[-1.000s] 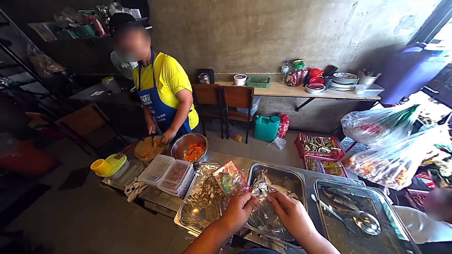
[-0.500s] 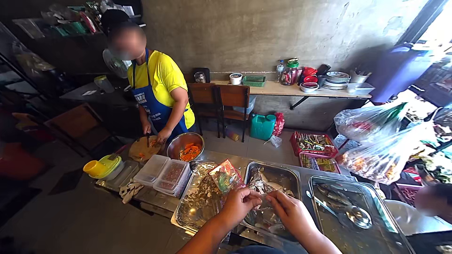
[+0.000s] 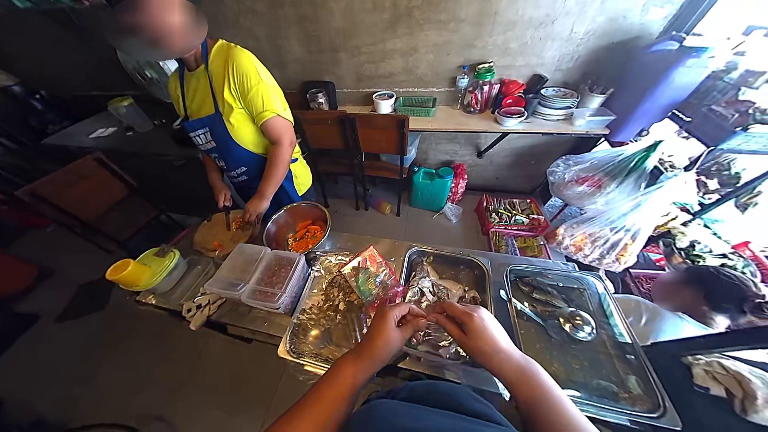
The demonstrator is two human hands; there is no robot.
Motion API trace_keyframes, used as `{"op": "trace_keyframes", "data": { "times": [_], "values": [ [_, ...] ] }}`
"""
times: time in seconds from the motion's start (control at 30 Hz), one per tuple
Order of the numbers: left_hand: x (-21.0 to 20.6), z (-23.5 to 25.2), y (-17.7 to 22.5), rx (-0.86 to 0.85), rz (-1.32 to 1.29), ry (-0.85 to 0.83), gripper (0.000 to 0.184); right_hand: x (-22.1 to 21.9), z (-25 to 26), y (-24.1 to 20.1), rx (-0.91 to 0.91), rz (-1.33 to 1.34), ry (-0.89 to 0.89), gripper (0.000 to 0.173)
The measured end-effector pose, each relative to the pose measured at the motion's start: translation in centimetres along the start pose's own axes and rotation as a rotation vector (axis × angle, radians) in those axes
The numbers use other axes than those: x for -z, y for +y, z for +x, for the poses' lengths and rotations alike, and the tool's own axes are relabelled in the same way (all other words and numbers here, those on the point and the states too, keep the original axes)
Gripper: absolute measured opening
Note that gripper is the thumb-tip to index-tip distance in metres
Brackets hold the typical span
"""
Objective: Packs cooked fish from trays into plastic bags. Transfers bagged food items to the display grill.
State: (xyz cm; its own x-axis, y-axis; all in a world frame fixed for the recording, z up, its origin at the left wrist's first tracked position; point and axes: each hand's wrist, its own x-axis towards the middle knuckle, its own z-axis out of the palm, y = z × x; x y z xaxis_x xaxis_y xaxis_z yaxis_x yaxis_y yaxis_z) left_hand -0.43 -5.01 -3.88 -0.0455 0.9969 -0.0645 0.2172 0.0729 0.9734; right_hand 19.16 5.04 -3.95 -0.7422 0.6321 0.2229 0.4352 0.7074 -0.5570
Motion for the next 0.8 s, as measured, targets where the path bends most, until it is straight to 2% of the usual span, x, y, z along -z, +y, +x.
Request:
{"op": "trace_keyframes", "data": {
  "times": [0.17, 0.27, 0.33, 0.43, 0.53, 0.6, 0.67, 0.73, 0.77, 0.8],
  "values": [
    [0.5, -1.0, -1.5, 0.145, -0.074, -0.065, 0.023, 0.2, 0.3, 0.5, -0.114, 0.125, -0.264, 0.035],
    [1.4, -1.5, -2.6, 0.179, -0.051, 0.03, 0.023, 0.5, 0.6, 1.0, -0.177, 0.262, -0.521, 0.048],
    [2.2, -1.8, -3.0, 0.197, -0.063, 0.094, 0.022, 0.4, 0.5, 1.3, -0.19, 0.34, -0.574, 0.045],
    [2.4, -2.1, -3.3, 0.142, -0.039, 0.095, 0.022, -0.5, 0.9, 1.0, -0.379, 0.644, -0.435, 0.036],
    [1.5, -2.1, -3.6, 0.054, 0.129, 0.021, 0.029, -2.2, 1.6, 0.2, -0.637, 1.063, -0.213, 0.028],
    [1.3, -1.7, -4.5, 0.025, 0.229, 0.037, 0.034, -3.2, 2.1, -0.1, -0.762, 1.3, -0.117, 0.025],
    [1.6, -1.0, -6.0, 0.023, 0.158, 0.149, 0.038, -4.0, 2.5, 0.2, -0.787, 1.425, -0.017, 0.027],
    [2.3, 0.0, -7.3, 0.034, 0.128, 0.336, 0.033, -4.3, 2.6, 0.7, -0.716, 1.467, 0.047, 0.032],
    [2.9, 0.7, -7.7, 0.053, 0.255, 0.393, 0.03, -4.4, 2.7, 0.9, -0.67, 1.473, 0.065, 0.034],
    [3.4, 1.4, -8.0, 0.091, 0.429, 0.402, 0.037, -4.6, 2.7, 1.1, -0.628, 1.474, 0.072, 0.035]
  ]
}}
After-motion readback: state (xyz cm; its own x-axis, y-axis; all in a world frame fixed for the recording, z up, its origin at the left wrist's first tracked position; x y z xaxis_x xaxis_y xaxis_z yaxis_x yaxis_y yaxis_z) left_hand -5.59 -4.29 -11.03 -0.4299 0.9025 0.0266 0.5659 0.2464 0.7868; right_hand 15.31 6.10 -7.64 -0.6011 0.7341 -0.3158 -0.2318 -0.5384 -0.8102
